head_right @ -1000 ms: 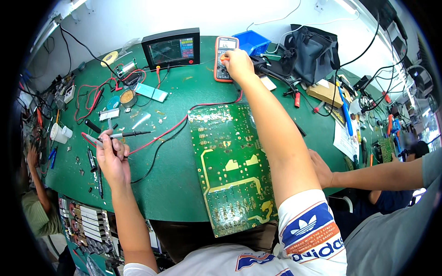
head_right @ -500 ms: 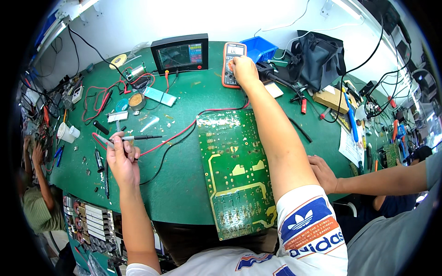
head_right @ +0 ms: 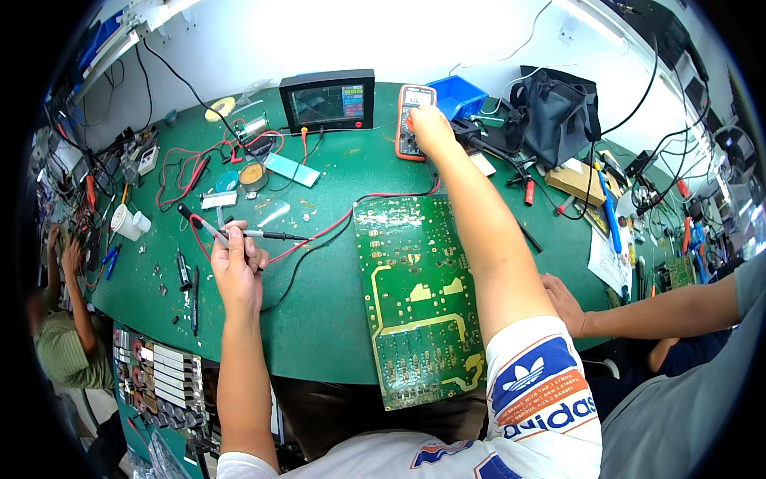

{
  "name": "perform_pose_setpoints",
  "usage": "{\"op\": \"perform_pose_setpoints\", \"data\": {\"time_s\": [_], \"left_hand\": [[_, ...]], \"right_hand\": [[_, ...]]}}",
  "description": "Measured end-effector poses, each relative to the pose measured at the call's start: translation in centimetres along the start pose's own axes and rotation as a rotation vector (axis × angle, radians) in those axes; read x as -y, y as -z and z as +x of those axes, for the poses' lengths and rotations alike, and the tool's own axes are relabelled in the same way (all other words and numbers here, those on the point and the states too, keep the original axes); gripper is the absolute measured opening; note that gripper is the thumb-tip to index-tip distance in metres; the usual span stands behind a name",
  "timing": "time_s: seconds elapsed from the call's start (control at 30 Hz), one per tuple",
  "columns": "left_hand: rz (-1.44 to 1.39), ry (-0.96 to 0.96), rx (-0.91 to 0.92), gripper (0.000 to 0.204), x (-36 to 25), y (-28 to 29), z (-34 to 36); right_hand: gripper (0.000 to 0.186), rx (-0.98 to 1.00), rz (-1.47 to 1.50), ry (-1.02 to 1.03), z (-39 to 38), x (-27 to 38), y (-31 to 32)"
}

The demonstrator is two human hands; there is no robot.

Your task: The person uses multimeter probes to test various contact points on a green circuit board while another person points at specific components on the board.

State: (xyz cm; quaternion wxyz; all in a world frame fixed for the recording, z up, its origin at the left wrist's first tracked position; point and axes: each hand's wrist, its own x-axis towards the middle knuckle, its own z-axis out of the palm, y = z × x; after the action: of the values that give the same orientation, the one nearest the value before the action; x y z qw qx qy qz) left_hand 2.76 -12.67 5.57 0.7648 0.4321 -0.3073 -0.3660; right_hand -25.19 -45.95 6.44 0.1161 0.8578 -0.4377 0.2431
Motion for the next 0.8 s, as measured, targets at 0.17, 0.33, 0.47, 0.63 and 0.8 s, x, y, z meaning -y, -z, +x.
{"op": "perform_pose_setpoints", "data": {"time_s": [0.17,0.33,0.47,0.63,0.8], "left_hand": [[-0.003,-0.001,0.002,0.025,-0.4,0.2,-0.3],[-0.016,0.023,0.038,0.022,-0.2,-0.9,-0.4],[-0.034,0.074,0.164,0.022,0.0,-1.1,-0.5],[0.019,0.046,0.391,0.025,-1.6,-3.4,-0.5],[0.048,0.094,0.637,0.027,-3.6,-8.4,-1.3]], "right_hand": [[0.016,0.009,-0.016,0.122,0.2,0.1,0.0],[0.014,0.088,-0.047,0.091,0.1,-0.8,1.4],[0.016,-0.108,0.109,0.120,-1.6,4.5,5.4],[0.036,0.396,0.789,0.223,-6.6,14.6,14.9],[0.029,0.616,0.767,0.292,-10.0,16.8,17.7]]}}
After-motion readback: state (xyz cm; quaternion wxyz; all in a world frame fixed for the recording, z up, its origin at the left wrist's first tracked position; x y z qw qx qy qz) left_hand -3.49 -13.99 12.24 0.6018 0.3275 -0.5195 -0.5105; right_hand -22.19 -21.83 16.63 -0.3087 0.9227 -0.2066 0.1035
